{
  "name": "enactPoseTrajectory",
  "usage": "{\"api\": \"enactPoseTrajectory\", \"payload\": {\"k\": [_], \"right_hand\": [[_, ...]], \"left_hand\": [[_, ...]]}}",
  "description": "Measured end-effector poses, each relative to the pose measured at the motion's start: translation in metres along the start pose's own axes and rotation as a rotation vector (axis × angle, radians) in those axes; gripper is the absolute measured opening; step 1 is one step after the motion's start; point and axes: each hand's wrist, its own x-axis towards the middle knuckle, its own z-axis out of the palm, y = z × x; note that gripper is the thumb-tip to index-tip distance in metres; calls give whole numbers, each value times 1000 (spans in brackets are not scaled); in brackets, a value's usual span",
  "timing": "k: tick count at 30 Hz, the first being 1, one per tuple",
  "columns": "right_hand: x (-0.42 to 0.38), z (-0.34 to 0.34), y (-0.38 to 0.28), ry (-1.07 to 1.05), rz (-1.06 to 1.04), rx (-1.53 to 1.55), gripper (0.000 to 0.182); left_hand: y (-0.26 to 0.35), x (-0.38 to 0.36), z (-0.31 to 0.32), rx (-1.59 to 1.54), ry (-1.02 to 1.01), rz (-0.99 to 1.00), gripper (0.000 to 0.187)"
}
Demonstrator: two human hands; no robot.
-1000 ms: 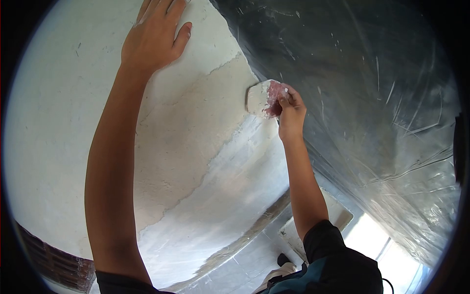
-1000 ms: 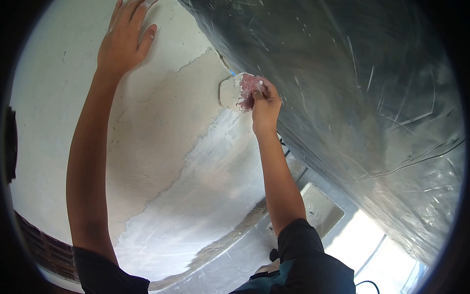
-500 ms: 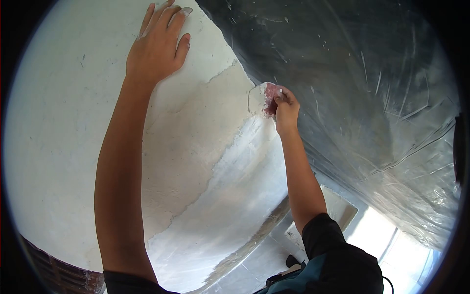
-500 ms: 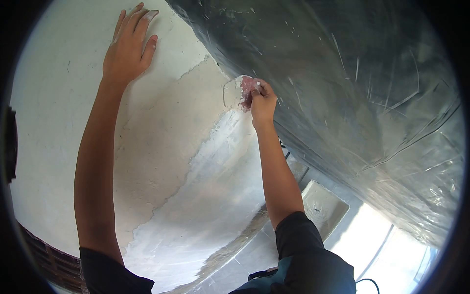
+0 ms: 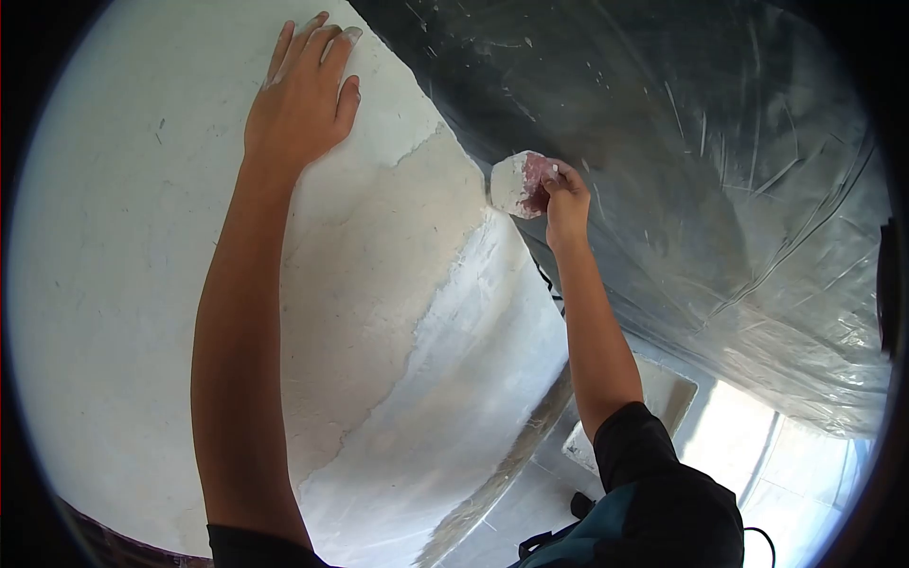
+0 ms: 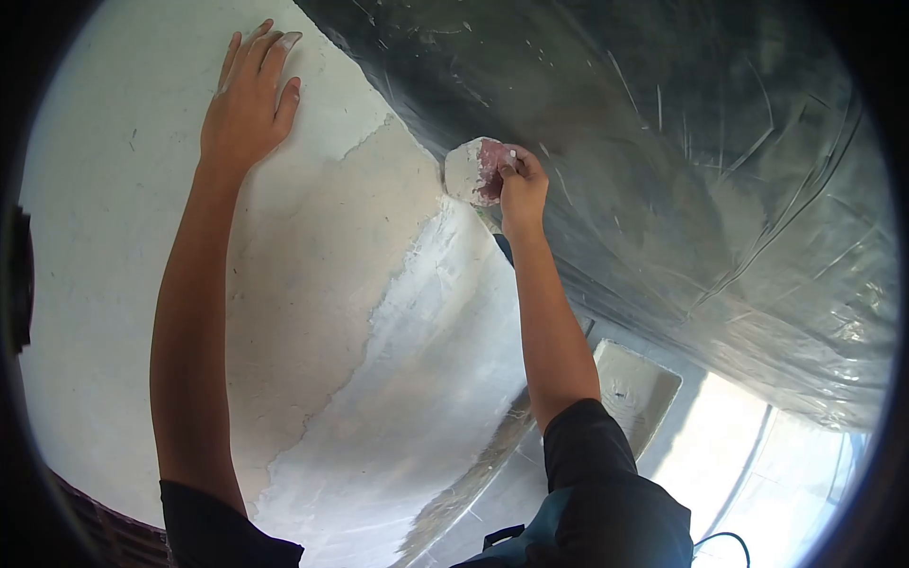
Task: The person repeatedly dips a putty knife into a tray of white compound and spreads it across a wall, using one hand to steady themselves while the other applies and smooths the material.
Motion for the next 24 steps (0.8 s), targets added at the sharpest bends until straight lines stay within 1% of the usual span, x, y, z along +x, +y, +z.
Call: {"api": "enactPoseTrajectory", "payload": {"k": [1, 2, 4, 5, 6, 8, 9, 10, 12, 13, 14, 16, 17, 18, 20, 21, 22, 24], "right_hand": [[-9, 2, -2, -44, 2, 5, 27], [-14, 7, 4, -39, 5, 3, 27], [-20, 8, 24, -213, -25, -159, 26], [-14, 4, 37, -161, -43, -155, 23], [-10, -4, 45, -159, -51, -149, 23], [0, -21, 46, 0, 184, 18, 25], [-3, -24, 44, 1, 154, 84, 25], [-5, -21, 44, -4, 148, 84, 25], [-9, -15, 50, -126, 72, 94, 25], [-10, -11, 50, -158, 58, -16, 26], [-8, -13, 50, -155, 63, -11, 26], [-5, -17, 50, -13, 142, 38, 28], [-6, -23, 49, 3, 162, 67, 28], [-8, -19, 47, -2, 162, 71, 28], [-15, -15, 48, -90, 106, 183, 26], [-13, -13, 53, -110, 87, 105, 25], [-10, -18, 59, -105, 100, 104, 25], [-3, -30, 68, 66, 205, 109, 27]], "left_hand": [[0, 1, -1, -4, -2, 1, 43], [2, -1, -1, -13, -10, 3, 42], [1, -2, -1, -35, -12, 15, 42], [-1, -1, -2, -44, -6, 26, 41], [-1, 1, -4, -41, 1, 32, 41], [-1, -1, -6, -80, -14, 18, 40], [0, 0, -7, -77, -7, 16, 40], [2, -1, -8, -109, -8, -2, 40], [8, 0, -10, -143, -14, -22, 40], [14, -1, -12, -167, -16, 0, 40], [19, 1, -14, -190, -16, 26, 40], [32, 1, -18, -196, -33, 64, 40], [37, 2, -20, -201, -39, 99, 39], [42, 4, -22, -195, -39, 100, 39], [57, 4, -24, -279, -26, 99, 39], [66, 2, -24, -290, -27, 90, 38], [75, -2, -23, -297, -40, 90, 38], [92, -10, -22, -340, -82, 108, 37]]}}
